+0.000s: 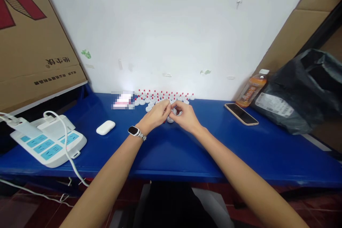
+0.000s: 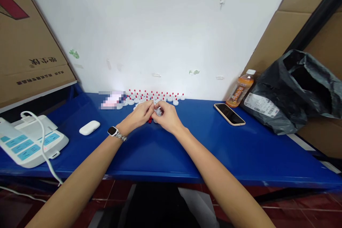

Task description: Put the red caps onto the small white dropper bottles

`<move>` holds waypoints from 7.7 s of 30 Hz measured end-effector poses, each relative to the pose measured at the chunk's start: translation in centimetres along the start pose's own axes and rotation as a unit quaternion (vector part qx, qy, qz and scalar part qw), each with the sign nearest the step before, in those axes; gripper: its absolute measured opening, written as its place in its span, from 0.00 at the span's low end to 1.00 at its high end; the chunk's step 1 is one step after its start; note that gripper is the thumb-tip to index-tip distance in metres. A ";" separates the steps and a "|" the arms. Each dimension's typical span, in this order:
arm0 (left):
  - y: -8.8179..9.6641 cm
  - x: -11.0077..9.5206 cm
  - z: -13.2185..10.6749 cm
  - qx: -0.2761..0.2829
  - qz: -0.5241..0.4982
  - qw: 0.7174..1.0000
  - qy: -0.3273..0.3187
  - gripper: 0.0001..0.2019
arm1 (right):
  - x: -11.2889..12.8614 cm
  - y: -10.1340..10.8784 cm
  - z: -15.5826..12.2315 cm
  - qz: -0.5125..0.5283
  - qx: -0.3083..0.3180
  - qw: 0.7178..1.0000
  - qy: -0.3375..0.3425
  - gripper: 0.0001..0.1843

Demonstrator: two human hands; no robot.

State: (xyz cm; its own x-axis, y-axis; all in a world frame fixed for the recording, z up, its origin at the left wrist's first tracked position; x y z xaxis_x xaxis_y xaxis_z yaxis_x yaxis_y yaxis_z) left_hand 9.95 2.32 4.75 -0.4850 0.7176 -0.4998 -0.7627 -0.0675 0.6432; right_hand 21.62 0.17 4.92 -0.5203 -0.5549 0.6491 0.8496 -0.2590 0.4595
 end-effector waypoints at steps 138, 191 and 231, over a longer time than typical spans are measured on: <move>0.1 5.6 -0.8 0.038 0.049 0.996 0.069 0.11 | -5.3 3.2 -0.6 0.006 -0.003 0.991 -0.135 0.10; 0.9 0.0 -0.9 0.017 0.024 0.999 0.013 0.13 | -1.7 0.0 0.0 0.026 -0.021 0.999 -0.030 0.03; 2.8 5.9 -3.0 0.162 -0.076 0.958 0.222 0.14 | -3.7 -1.0 -2.1 0.022 0.175 0.981 -0.087 0.03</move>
State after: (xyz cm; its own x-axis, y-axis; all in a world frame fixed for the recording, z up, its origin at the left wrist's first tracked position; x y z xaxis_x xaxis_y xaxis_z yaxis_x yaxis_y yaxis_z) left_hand 3.70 4.34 1.84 -0.5683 0.3306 -0.7535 -0.7011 0.2846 0.6537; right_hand 22.86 0.85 0.72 -0.5167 -0.4086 0.7523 0.8054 0.0659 0.5890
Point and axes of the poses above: each hand's wrist, its own z-axis towards the middle knuckle, its own y-axis out of the back of the hand, x = y × z, the point moved 7 cm from there along z, towards the middle knuckle, and after that the axes turned 6 degrees about -x, right-handed, at the moved point
